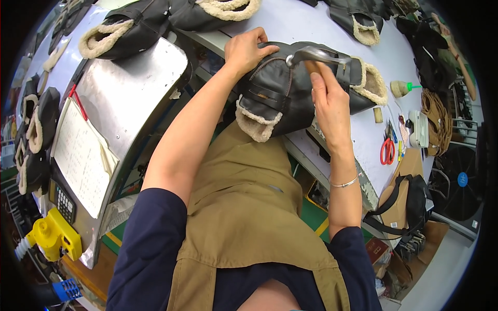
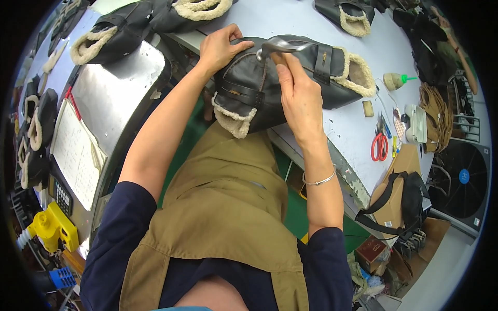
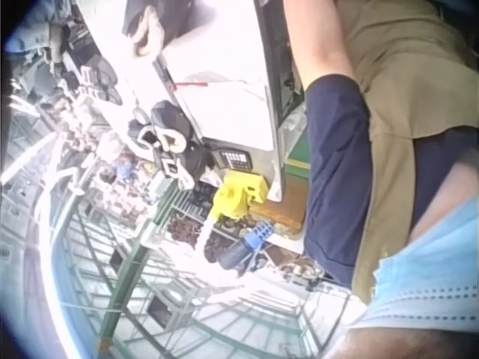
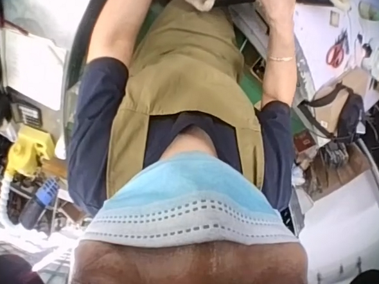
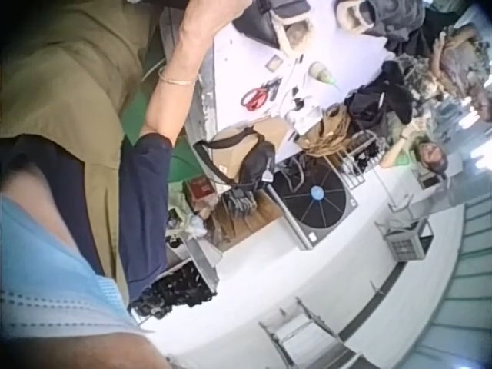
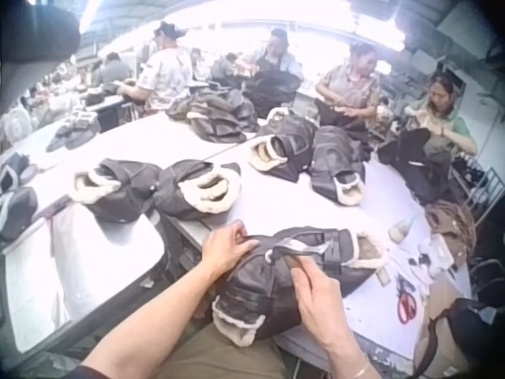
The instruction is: Assembling and finishing leather shoe components using manual tools and adhesive.
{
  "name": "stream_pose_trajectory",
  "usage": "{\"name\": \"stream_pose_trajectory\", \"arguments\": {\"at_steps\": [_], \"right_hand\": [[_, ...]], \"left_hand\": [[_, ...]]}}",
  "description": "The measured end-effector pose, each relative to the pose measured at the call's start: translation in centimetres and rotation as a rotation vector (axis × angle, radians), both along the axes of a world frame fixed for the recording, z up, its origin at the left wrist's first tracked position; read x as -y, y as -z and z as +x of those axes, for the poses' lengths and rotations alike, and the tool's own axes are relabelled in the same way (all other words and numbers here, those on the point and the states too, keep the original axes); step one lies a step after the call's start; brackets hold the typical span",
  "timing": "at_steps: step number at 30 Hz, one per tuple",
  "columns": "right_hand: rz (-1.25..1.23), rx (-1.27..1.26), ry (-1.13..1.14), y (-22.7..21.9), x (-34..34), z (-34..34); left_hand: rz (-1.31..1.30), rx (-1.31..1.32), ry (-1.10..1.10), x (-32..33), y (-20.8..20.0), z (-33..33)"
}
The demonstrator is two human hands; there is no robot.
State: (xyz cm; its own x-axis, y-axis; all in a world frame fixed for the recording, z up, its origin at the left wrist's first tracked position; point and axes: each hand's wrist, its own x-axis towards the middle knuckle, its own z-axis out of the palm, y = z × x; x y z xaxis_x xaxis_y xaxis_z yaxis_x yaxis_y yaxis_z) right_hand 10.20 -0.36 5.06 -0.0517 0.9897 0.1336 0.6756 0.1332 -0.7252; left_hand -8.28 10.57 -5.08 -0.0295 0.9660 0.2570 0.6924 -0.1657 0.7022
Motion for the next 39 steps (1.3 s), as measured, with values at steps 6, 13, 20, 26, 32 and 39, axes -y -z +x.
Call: {"name": "stream_pose_trajectory", "arguments": {"at_steps": [6,13,20,26,32,39], "right_hand": [[-0.019,0.022,-0.095,3.3,-0.3,1.3],[-0.012,-0.09,-0.023,3.0,-1.0,0.8],[-0.005,-0.052,-0.043,1.3,-1.3,-0.3],[0.02,0.046,-0.085,2.7,-2.1,1.0],[0.041,0.076,-0.092,4.4,-2.1,1.2],[0.081,-0.02,-0.14,2.9,-1.2,0.5]], "left_hand": [[0.037,0.001,0.043,-0.1,0.4,-0.1],[0.018,0.027,0.073,-0.2,-0.3,-0.6],[0.094,0.033,0.063,-0.2,0.7,-0.8],[0.036,0.018,0.069,0.0,0.4,-0.6],[0.1,0.024,0.059,-0.3,0.6,-0.3],[0.113,0.009,-0.01,-0.5,0.6,-0.2]]}}
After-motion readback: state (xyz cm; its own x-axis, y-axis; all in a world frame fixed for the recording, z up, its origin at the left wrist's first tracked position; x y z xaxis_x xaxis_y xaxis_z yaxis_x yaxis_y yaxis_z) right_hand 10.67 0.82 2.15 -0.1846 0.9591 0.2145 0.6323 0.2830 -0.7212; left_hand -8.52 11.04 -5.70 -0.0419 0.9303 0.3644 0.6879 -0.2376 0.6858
